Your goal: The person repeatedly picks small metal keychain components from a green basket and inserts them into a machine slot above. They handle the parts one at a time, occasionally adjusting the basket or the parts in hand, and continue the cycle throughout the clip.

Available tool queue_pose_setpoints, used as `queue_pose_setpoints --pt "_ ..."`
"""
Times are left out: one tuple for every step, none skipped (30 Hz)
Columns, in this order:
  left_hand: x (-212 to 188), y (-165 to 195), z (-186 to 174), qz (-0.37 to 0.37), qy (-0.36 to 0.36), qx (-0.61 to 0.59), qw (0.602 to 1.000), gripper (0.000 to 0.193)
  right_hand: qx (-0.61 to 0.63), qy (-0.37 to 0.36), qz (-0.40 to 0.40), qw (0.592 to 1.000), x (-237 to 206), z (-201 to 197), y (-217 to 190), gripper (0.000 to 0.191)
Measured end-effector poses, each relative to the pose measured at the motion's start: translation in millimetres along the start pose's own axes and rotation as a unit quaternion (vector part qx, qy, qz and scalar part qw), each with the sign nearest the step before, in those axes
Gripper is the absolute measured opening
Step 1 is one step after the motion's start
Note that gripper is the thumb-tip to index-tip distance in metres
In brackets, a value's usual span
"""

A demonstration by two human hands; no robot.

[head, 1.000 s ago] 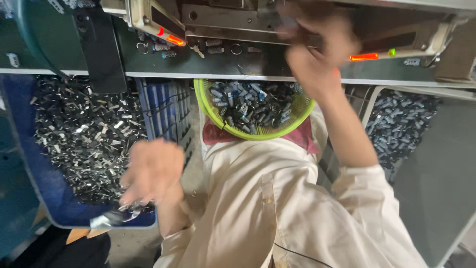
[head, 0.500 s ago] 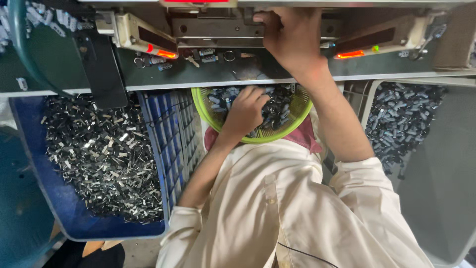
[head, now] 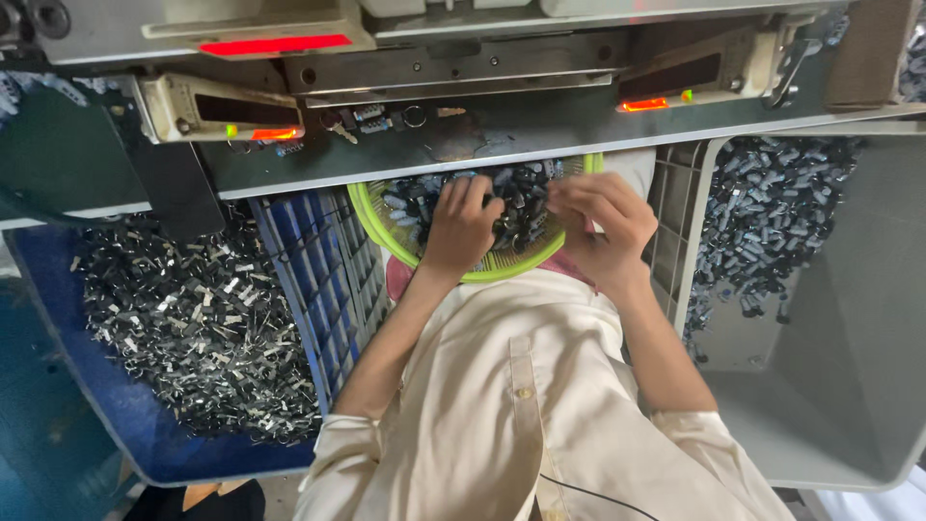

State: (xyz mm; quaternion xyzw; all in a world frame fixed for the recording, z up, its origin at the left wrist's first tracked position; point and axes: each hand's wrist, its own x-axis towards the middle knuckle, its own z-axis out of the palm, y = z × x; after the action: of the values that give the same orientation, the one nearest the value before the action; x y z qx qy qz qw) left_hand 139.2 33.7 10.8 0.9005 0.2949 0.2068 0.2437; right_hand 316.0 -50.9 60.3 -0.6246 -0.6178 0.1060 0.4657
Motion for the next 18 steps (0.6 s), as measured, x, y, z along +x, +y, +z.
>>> queue_pose_setpoints --pt "-2 -1 2 -0.005 -0.006 -0.018 1.000 0.010 0.009 0.001 0.022 1.000 -7 2 3 0.025" --pt "-3 -2 4 -0.014 -0.013 -0.037 0.999 0.006 0.005 -0.031 0.064 0.997 -14 4 6 0.025" --pt "-4 -1 4 -0.024 -0.020 -0.055 0.998 0.004 0.002 -0.063 0.105 0.992 -18 7 8 0.026" --pt "-6 0 4 -0.024 -0.024 -0.064 0.997 0.008 -0.002 -0.093 0.143 0.985 -22 10 11 0.026" --pt "-6 1 3 -0.022 -0.027 -0.071 0.997 0.011 -0.016 -0.123 0.125 0.984 -25 12 13 0.028" --pt "-5 1 2 -0.016 -0.028 -0.077 0.996 0.015 -0.031 -0.150 0.104 0.983 -27 14 14 0.029" --pt "-7 2 -2 -0.041 -0.012 -0.130 0.991 0.017 -0.047 -0.173 0.083 0.980 -29 16 14 0.031" --pt "-10 3 -7 -0.063 0.001 -0.184 0.981 0.020 -0.023 -0.165 0.085 0.982 -30 17 14 0.034" --pt "-14 4 -12 -0.086 0.011 -0.239 0.967 0.022 -0.001 -0.156 0.090 0.984 -31 18 13 0.037" --pt "-19 3 -18 -0.115 0.004 -0.260 0.959 0.023 0.023 -0.151 0.098 0.983 -31 19 12 0.040" --pt "-25 1 -24 -0.147 -0.003 -0.280 0.949 0.024 0.040 -0.149 0.116 0.981 -31 21 10 0.044" --pt "-31 -1 -28 -0.181 -0.009 -0.300 0.937 0.025 0.058 -0.149 0.133 0.978 -31 23 9 0.048" --pt "-35 -5 -30 -0.184 -0.010 -0.311 0.932 0.025 0.080 -0.154 0.150 0.973 -31 27 8 0.052" --pt "-40 -8 -32 -0.189 -0.009 -0.321 0.928 0.025 0.099 -0.163 0.167 0.967 -31 32 7 0.051" --pt "-44 -11 -32 -0.192 -0.004 -0.329 0.925 0.025 0.118 -0.172 0.180 0.961 -30 38 8 0.051" --pt "-49 -12 -32 -0.190 0.000 -0.323 0.927 0.025 0.135 -0.177 0.188 0.957 -30 44 8 0.050" --pt "-52 -14 -32 -0.181 0.003 -0.316 0.931 0.025 0.129 -0.187 0.178 0.957 -31 49 9 0.048" --pt "-56 -15 -32 -0.173 0.003 -0.312 0.934 0.025 0.122 -0.196 0.172 0.958 -32 53 10 0.046"
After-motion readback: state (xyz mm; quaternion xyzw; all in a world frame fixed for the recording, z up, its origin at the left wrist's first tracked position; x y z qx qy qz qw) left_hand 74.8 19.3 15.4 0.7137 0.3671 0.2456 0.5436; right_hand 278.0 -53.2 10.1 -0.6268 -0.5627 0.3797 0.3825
